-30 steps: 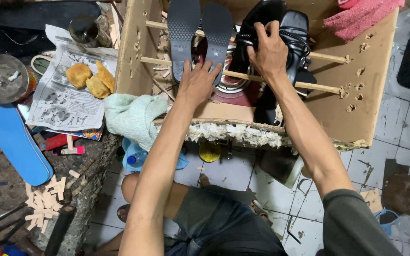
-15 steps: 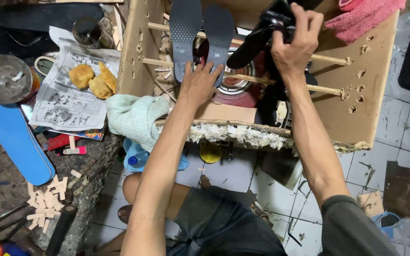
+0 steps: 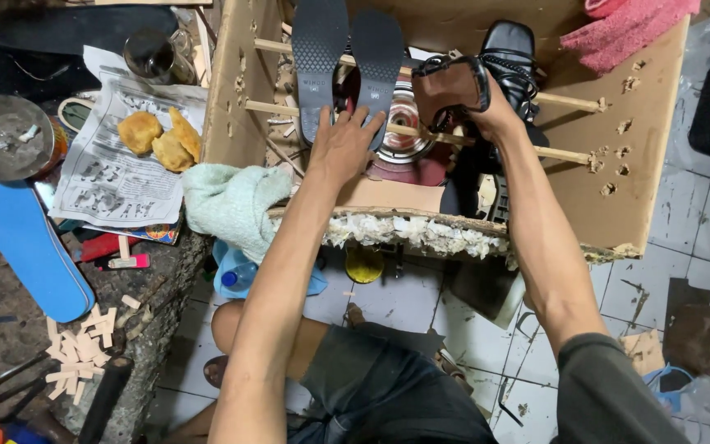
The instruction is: Assembling sandals by hammering the edges, fitting the soles, and adjusting the straps.
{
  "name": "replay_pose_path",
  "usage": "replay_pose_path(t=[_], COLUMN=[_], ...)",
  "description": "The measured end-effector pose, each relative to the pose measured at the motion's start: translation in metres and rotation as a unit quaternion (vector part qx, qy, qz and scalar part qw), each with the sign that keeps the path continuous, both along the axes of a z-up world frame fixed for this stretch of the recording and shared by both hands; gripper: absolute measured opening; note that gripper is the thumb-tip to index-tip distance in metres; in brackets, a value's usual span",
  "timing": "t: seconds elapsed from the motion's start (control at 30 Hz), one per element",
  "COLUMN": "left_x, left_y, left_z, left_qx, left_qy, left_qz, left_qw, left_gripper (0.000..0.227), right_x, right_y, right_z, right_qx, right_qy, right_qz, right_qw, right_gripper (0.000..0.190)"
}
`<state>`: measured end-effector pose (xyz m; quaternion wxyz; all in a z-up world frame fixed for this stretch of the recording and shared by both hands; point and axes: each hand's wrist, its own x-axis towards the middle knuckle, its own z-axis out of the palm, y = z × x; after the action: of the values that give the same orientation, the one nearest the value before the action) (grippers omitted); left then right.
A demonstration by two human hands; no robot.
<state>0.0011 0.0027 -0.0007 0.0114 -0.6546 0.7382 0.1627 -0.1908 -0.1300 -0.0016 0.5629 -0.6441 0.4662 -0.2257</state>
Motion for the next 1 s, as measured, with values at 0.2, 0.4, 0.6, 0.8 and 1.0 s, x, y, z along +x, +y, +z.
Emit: replay_pose_path(t=[0.2, 0.4, 0.6, 0.8, 1.0], left_x=[-0.001, -0.002, -0.001, -0.002, -0.001], left_y=[-0.002, -0.002, -0.003, -0.003, -0.002], left_z=[0.005, 0.008, 0.003, 0.002, 0.0], left_qx=[0.033, 0.035, 0.025, 0.026, 0.008], left_qy=[-0.021, -0.02, -0.02, -0.02, -0.026], left_qz=[-0.004, -0.007, -0.006, -0.005, -0.01], left_qw=[0.999, 0.999, 0.999, 0.999, 1.0], left_gripper=[0.06, 0.058, 0.06, 0.06, 0.061], right_x=[0.018, 0.018, 0.021, 0.019, 0.019], right_y=[0.019, 0.02, 0.021, 0.021, 0.02], right_z=[0.035, 0.034, 0.035, 0.032, 0.029], right_qx=[0.058, 0.081, 0.108, 0.094, 0.099], right_qy=[0.064, 0.067, 0.058, 0.051, 0.029], right_qz=[0.03, 0.027, 0.015, 0.017, 0.022], right_qw=[0.996, 0.994, 0.992, 0.994, 0.994], right_gripper=[0.038, 0.034, 0.031, 0.034, 0.031])
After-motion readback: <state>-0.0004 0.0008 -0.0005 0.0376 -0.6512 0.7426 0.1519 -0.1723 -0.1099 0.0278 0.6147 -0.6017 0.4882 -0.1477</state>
